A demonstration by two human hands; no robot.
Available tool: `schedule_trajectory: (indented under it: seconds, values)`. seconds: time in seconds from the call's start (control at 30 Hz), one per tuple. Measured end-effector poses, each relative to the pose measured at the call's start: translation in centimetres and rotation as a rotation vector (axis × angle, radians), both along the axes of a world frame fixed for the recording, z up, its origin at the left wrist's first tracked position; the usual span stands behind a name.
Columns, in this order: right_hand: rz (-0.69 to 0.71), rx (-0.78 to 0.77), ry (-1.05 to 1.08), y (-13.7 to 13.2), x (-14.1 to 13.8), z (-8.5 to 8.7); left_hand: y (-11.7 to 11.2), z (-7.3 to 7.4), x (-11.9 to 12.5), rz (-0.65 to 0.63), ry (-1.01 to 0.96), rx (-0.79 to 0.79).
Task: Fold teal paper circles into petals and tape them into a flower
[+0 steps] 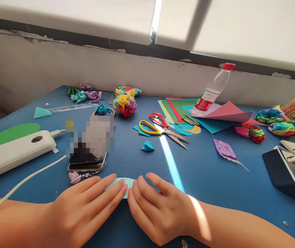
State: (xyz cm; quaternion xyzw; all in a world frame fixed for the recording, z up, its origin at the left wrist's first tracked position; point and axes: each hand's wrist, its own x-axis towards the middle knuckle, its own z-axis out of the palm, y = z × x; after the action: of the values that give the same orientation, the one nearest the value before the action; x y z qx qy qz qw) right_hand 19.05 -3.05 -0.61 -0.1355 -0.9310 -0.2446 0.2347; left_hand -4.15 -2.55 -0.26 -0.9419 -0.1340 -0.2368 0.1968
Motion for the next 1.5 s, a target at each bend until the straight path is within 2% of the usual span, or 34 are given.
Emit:
schedule_trajectory:
  seconds: [0.13,0.23,0.3,0.37,0.43,0.47,0.53,0.57,0.6,0.67,0.73,0.83,0.93,1.0,1.1,1.17,1.27,1.33,1.4,1.5]
  values:
    - [-0.015,0.079,-0.033,0.4,0.3,0.5,0.6,0.1,0.4,0.085,-0.032,-0.019]
    - [0.030,0.268,-0.089,0.5,0.6,1.3,1.0,0.2,0.6,0.161,-0.043,-0.207]
    - [0.102,0.423,-0.106,0.1,0.5,1.9,1.0,0.3,0.4,0.149,-0.079,-0.388]
    - [0.069,0.473,-0.092,-0.5,0.3,2.4,0.7,0.3,0.1,0.105,-0.162,-0.628]
    - [-0.120,0.384,-0.071,-0.7,0.1,2.7,0.5,0.5,0.0,0.086,-0.294,-0.984]
    - [-0.172,0.353,-0.044,-0.6,0.0,2.9,0.4,0.6,0.1,0.096,-0.369,-1.195]
    - [0.124,0.470,0.021,0.3,-0.2,3.1,0.4,0.9,0.4,0.171,-0.526,-1.608]
    - [0.226,0.500,0.071,0.9,-0.2,3.1,0.5,1.1,0.7,0.192,-0.556,-1.782]
    - [0.257,0.500,0.101,1.3,-0.3,2.9,0.7,1.2,1.0,0.196,-0.551,-1.928]
    - [0.261,0.499,0.126,1.6,-0.4,2.2,0.9,1.3,1.5,0.184,-0.519,-2.100]
    - [0.169,0.462,0.108,0.6,-0.7,0.9,1.1,1.1,1.7,0.177,-0.519,-2.138]
    - [-0.287,0.190,0.110,-2.1,-1.2,-1.4,0.9,0.5,1.7,0.170,-0.563,-2.090]
    - [-0.299,0.143,0.134,-3.5,-1.2,-2.2,0.6,0.0,1.7,0.174,-0.580,-2.042]
    - [-0.216,0.155,0.157,-2.9,-0.9,-1.5,0.6,0.0,1.7,0.185,-0.591,-2.010]
    - [0.025,0.131,0.212,-0.9,-0.2,0.5,0.7,0.3,1.7,0.204,-0.618,-1.970]
    - [0.076,0.081,0.189,0.3,0.3,1.5,0.7,0.5,1.7,0.209,-0.618,-1.957]
    - [0.109,0.116,0.132,1.1,0.7,1.7,0.6,0.7,1.7,0.211,-0.583,-1.936]
    - [0.101,0.116,0.123,1.1,0.7,1.4,0.6,0.8,1.6,0.210,-0.568,-1.925]
    - [0.029,0.059,0.178,0.9,0.6,1.0,0.7,0.7,1.6,0.216,-0.615,-1.905]
    - [-0.177,-0.179,0.380,0.2,0.2,0.6,0.9,0.7,1.7,0.244,-0.748,-1.880]
